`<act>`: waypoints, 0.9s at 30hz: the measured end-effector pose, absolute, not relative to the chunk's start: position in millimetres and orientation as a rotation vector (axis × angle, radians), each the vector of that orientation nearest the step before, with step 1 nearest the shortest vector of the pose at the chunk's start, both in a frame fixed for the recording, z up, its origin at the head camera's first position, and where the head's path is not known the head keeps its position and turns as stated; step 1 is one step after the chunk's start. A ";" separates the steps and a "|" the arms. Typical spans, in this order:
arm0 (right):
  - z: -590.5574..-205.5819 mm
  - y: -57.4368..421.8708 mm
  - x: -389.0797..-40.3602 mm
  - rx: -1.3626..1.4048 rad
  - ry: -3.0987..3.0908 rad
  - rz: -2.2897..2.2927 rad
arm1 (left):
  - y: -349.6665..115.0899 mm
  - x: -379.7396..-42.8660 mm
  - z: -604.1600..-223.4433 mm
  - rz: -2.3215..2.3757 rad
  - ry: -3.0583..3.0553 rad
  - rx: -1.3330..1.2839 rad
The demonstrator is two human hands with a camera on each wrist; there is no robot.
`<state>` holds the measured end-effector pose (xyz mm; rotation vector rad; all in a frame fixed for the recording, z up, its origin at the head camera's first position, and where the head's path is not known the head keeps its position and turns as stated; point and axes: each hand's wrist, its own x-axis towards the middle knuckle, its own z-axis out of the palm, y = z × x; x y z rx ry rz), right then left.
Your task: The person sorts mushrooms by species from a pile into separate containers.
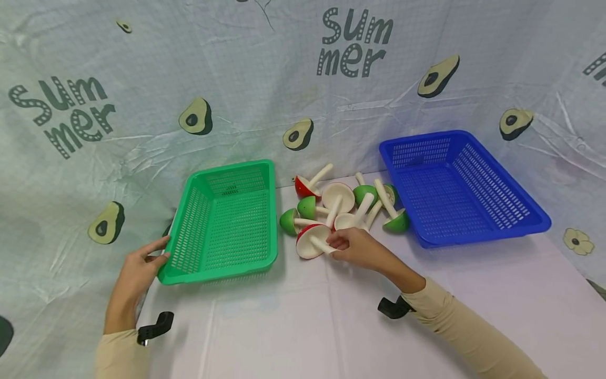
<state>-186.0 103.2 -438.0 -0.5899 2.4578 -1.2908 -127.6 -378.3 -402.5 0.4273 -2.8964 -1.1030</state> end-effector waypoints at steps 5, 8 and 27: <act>-438.7 102.7 -185.4 -0.575 2.440 -1.249 | -378.7 -127.6 -401.6 -1.110 -2.899 0.422; -436.0 99.5 -183.6 -0.599 2.462 -1.193 | -378.7 -127.5 -401.4 -1.101 -2.896 0.409; -435.9 84.3 -175.8 -0.585 2.635 -0.869 | -382.4 -127.4 -403.4 -1.134 -2.883 0.336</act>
